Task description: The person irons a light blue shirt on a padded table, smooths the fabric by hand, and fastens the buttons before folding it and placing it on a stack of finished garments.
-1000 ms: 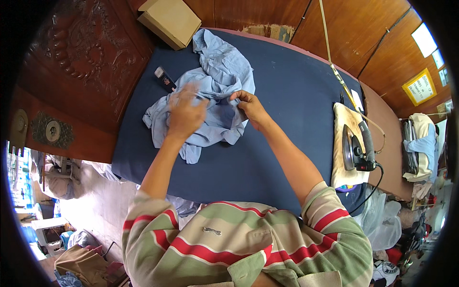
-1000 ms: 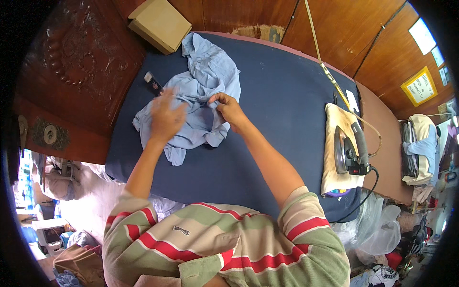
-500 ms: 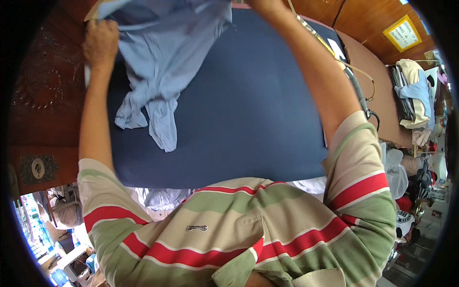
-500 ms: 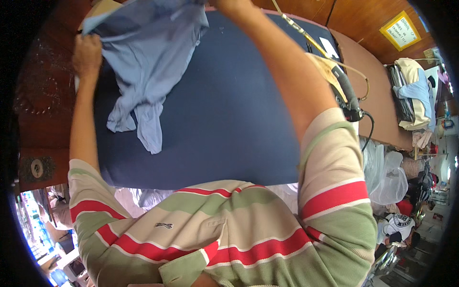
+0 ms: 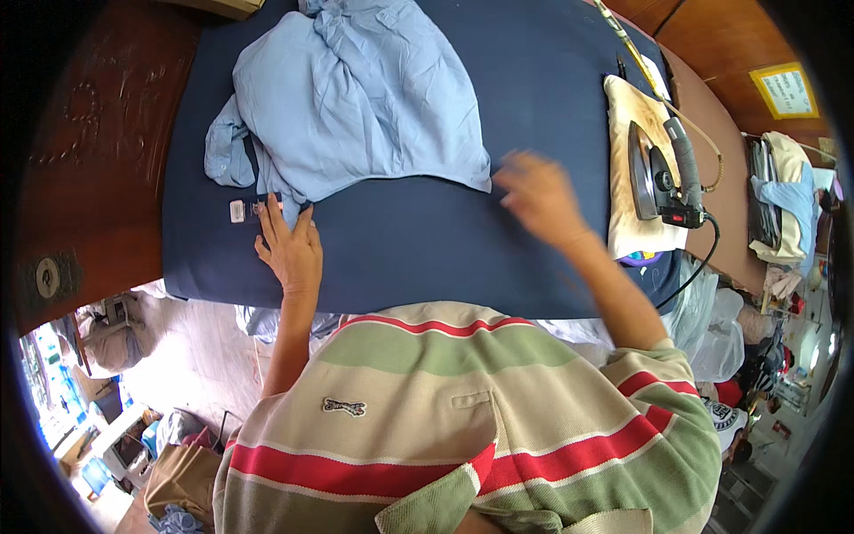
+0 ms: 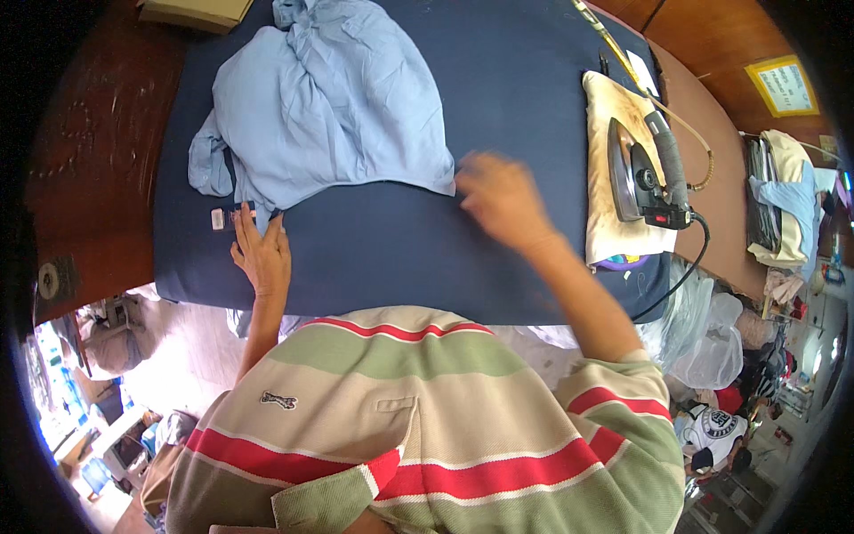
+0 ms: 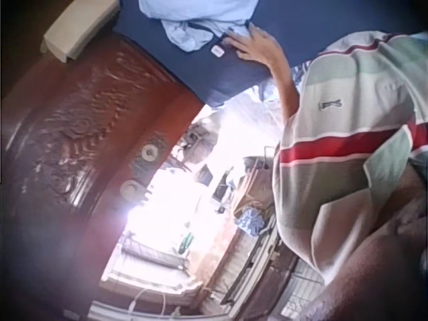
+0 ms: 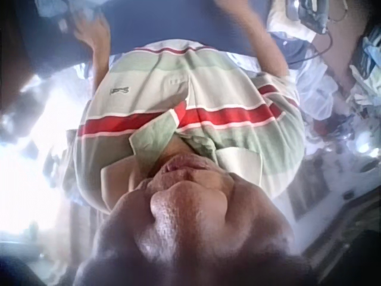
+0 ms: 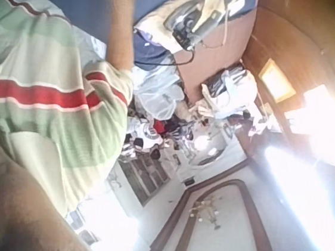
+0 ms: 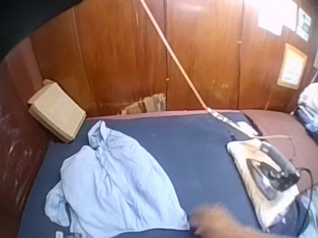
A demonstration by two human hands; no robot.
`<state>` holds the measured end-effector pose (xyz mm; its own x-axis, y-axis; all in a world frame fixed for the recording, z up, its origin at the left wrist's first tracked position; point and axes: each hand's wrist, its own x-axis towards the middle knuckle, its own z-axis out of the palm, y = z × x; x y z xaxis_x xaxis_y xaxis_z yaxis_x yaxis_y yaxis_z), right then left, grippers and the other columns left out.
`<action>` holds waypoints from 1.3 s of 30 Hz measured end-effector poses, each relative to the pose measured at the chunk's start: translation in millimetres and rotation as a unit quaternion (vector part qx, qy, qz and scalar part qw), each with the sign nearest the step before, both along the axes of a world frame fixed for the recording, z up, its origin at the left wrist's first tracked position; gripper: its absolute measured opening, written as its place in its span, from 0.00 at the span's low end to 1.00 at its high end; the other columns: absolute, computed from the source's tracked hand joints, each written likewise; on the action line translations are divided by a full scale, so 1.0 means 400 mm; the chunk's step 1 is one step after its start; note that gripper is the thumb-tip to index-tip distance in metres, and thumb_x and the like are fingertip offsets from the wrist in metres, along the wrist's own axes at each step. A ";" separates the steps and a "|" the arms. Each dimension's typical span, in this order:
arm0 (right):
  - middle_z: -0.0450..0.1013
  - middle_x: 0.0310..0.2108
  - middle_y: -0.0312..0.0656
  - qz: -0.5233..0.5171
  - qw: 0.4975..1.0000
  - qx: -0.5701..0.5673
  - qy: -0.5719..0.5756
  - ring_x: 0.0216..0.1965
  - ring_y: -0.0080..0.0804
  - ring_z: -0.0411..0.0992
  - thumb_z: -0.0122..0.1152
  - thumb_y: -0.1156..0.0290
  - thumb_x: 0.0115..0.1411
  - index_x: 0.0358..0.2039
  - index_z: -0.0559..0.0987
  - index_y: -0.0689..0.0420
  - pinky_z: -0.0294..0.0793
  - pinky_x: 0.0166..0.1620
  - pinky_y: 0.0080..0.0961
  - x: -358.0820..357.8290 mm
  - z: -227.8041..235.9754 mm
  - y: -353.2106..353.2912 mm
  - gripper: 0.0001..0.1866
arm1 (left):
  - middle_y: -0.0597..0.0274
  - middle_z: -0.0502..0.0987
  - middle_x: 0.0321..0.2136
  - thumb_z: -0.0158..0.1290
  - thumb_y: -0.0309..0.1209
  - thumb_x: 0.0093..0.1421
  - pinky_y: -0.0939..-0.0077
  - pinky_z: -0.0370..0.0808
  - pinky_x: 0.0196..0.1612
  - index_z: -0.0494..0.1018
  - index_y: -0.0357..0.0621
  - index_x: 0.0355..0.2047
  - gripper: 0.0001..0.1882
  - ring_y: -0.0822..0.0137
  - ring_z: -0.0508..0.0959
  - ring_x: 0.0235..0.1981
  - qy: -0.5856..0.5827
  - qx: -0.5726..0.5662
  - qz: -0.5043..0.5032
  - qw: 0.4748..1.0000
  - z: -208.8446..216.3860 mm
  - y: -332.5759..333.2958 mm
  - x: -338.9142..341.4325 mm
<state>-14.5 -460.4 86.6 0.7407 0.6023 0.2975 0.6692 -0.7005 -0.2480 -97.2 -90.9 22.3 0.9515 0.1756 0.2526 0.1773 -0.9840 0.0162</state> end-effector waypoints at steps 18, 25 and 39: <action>0.75 0.25 0.48 -0.374 0.903 -0.008 0.210 0.26 0.37 0.75 0.69 0.58 0.44 0.43 0.74 0.67 0.73 0.32 0.32 0.182 0.200 -0.498 0.30 | 0.56 0.76 0.43 0.50 0.37 0.61 0.82 0.67 0.36 0.68 0.39 0.46 0.17 0.67 0.77 0.42 0.000 -0.850 0.296 0.437 -0.036 -0.081 0.169; 0.75 0.33 0.57 -0.228 0.941 -0.106 0.227 0.38 0.54 0.74 0.67 0.58 0.44 0.47 0.72 0.60 0.73 0.42 0.40 0.026 0.240 -0.026 0.30 | 0.54 0.74 0.46 0.45 0.38 0.63 0.83 0.67 0.36 0.64 0.40 0.51 0.20 0.64 0.76 0.44 -0.013 -0.855 0.293 0.428 -0.007 -0.084 0.159; 0.74 0.22 0.54 -0.187 0.949 -0.128 0.219 0.28 0.53 0.74 0.56 0.46 0.52 0.30 0.77 0.62 0.73 0.33 0.42 0.025 0.172 0.195 0.26 | 0.62 0.69 0.36 0.52 0.20 0.54 0.71 0.69 0.45 0.64 0.46 0.37 0.12 0.66 0.71 0.38 -0.074 -0.926 0.238 0.282 -0.091 0.031 0.113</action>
<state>-4.4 -382.3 155.4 0.9357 0.2845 -0.2085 0.2345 -0.9434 -0.2346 -52.2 -78.4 -14.0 0.7119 0.2360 -0.6614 0.1441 0.8727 0.4665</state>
